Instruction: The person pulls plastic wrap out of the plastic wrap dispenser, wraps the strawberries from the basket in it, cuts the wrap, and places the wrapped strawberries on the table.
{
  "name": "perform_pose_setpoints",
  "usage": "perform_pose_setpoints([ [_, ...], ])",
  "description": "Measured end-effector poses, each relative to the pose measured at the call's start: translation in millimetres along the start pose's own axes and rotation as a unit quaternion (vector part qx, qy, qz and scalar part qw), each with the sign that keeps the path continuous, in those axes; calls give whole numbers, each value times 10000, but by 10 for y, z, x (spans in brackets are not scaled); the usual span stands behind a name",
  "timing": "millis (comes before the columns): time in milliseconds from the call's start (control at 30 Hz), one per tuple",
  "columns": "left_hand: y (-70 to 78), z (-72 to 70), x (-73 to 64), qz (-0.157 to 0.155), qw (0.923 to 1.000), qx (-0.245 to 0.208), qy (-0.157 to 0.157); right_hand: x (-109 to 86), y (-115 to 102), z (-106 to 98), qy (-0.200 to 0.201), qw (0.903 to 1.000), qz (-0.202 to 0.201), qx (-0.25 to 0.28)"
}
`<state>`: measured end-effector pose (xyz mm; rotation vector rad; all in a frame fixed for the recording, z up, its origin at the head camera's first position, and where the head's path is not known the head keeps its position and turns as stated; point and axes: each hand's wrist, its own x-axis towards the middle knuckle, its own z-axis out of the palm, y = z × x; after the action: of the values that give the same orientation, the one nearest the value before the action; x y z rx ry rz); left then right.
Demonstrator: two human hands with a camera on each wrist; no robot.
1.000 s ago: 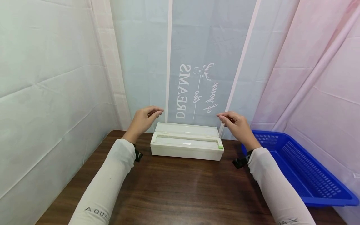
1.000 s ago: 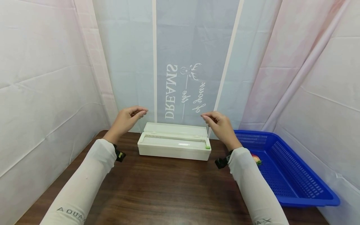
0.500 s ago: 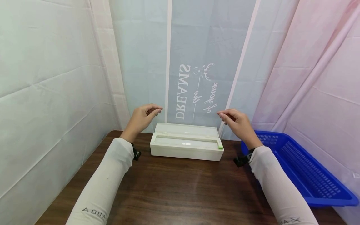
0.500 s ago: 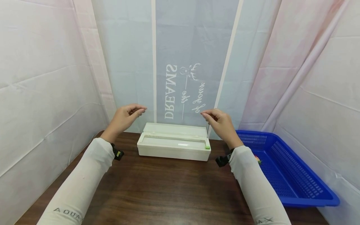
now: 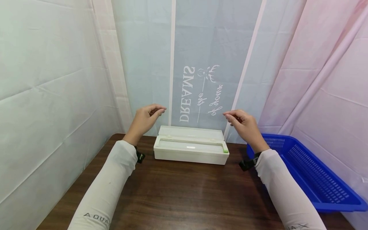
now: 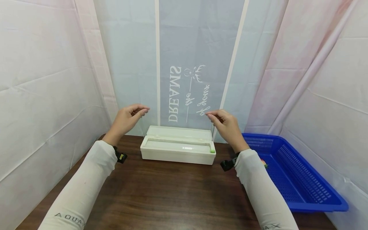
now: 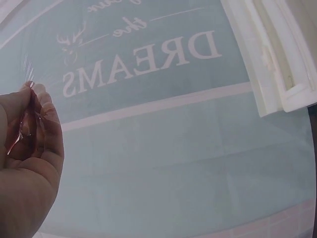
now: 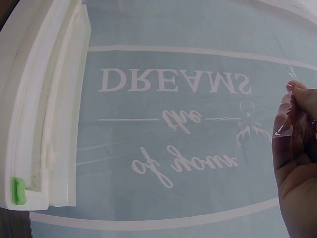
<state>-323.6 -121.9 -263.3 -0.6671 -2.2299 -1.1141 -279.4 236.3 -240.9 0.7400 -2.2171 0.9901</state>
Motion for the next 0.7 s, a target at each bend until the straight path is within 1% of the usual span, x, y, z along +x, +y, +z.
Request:
perform_pose_setpoints([
  [367, 51, -28, 17, 81, 9998, 25, 172, 42, -8, -30, 114, 9998, -156, 35],
  [567, 71, -61, 39, 84, 9997, 3, 208, 75, -55, -50, 202, 9995, -231, 31],
  [700, 84, -81, 45, 112, 9997, -23, 203, 90, -86, -64, 253, 9995, -188, 53],
])
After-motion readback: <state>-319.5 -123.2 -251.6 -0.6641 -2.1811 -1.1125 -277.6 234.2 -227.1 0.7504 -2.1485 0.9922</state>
